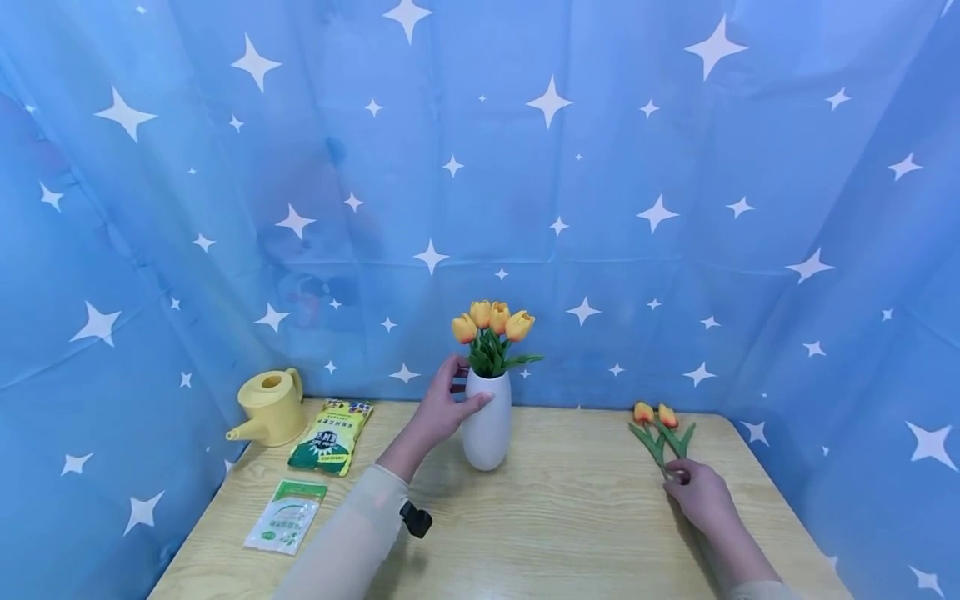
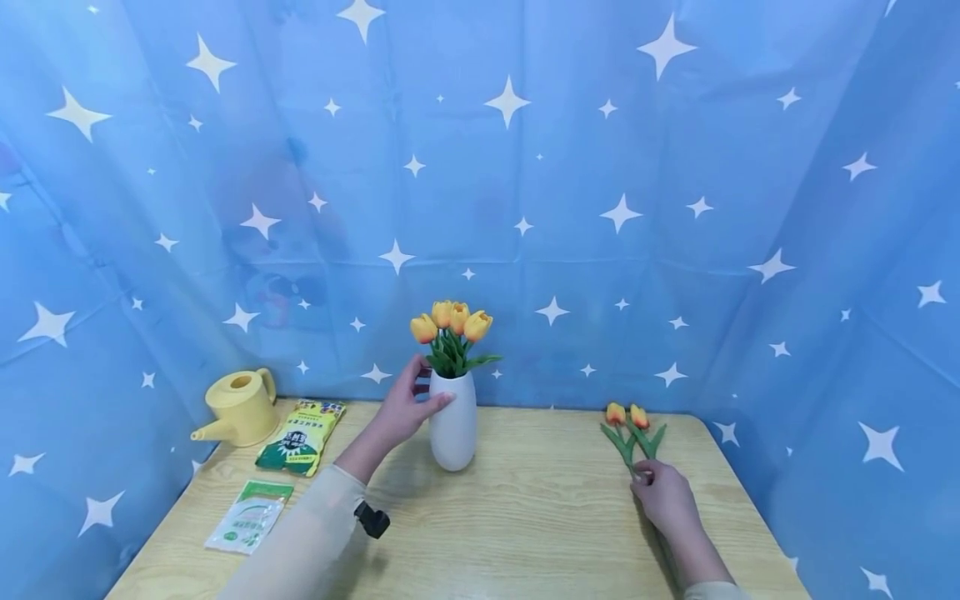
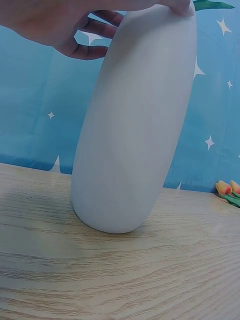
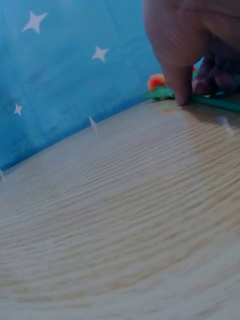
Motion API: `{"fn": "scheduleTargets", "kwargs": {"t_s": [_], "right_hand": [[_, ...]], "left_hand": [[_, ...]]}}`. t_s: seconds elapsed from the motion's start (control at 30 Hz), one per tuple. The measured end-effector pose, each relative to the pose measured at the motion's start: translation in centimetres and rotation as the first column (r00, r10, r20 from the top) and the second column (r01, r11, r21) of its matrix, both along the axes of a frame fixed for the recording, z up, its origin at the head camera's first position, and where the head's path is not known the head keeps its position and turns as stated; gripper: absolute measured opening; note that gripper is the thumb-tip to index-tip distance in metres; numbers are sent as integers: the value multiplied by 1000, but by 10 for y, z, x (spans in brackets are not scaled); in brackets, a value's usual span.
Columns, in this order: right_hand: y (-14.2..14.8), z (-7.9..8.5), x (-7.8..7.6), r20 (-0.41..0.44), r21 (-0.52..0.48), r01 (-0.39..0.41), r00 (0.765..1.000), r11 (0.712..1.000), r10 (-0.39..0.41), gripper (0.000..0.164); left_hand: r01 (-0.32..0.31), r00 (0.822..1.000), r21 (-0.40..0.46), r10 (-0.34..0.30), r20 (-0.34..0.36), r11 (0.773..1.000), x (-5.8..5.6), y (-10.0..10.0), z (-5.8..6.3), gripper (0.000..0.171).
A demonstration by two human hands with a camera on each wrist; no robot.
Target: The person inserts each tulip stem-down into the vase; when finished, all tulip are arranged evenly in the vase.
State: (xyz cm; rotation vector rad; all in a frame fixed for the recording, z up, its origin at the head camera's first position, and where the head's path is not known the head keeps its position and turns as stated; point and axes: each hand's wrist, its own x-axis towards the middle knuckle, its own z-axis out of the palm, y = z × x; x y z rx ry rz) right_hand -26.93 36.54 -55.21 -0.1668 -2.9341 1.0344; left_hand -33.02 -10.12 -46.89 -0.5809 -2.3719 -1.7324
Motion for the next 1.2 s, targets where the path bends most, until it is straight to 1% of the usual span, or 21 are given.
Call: {"fn": "scheduleTargets", "kwargs": {"t_s": [0.1, 0.23, 0.37, 0.47, 0.53, 0.73, 0.8, 0.83, 0.93, 1.0, 1.03, 1.1, 1.2], "right_hand": [[1, 1, -1, -5, -4, -1, 1000, 1000, 1, 40], [1, 1, -2, -14, -20, 6, 1000, 1000, -6, 39], [-3, 4, -1, -19, -64, -31, 999, 997, 29, 35], [-9, 6, 1, -25, -116, -77, 997, 990, 75, 31], [-13, 7, 2, -29, -144, -92, 996, 985, 89, 30], [-25, 9, 6, -52, -207, -101, 994, 973, 92, 31], [-30, 10, 6, -49, -275, -97, 995, 956, 87, 33], [-33, 11, 7, -39, -324, -87, 996, 942, 79, 32], [-41, 13, 8, 2, -468, -63, 997, 882, 72, 28], [-47, 14, 9, 28, -541, -47, 997, 840, 74, 23], [-50, 15, 10, 37, -567, -40, 997, 823, 73, 21], [-54, 17, 12, 31, -606, -49, 996, 794, 85, 20], [-61, 21, 13, 17, -638, -57, 996, 768, 88, 23]], "left_hand": [[-6, 1000, -8, 6, 1, 1000, 0, -1, 0, 57], [2, 1000, -10, -2, -1, 1000, -1, -2, 1, 57], [3, 1000, 1, -3, -6, 1000, -1, -2, 2, 57], [-2, 1000, 9, 2, -4, 1000, -2, -3, 2, 56], [0, 1000, 13, 0, -3, 1000, -2, -3, 2, 56], [8, 1000, 7, -8, -6, 1000, -2, -1, 0, 57], [8, 1000, 4, -8, -9, 1000, -2, -1, 0, 58], [8, 1000, 3, -8, -10, 1000, -2, -1, 0, 58], [6, 1000, -2, -6, -14, 1000, -1, -2, 0, 59], [5, 1000, -3, -5, -12, 1000, -1, -2, 0, 59], [5, 1000, -4, -5, -11, 1000, -1, -2, 0, 59], [4, 1000, -5, -4, -9, 1000, 0, -2, 0, 59], [5, 1000, 0, -5, -4, 1000, 0, -1, 0, 59]]}}
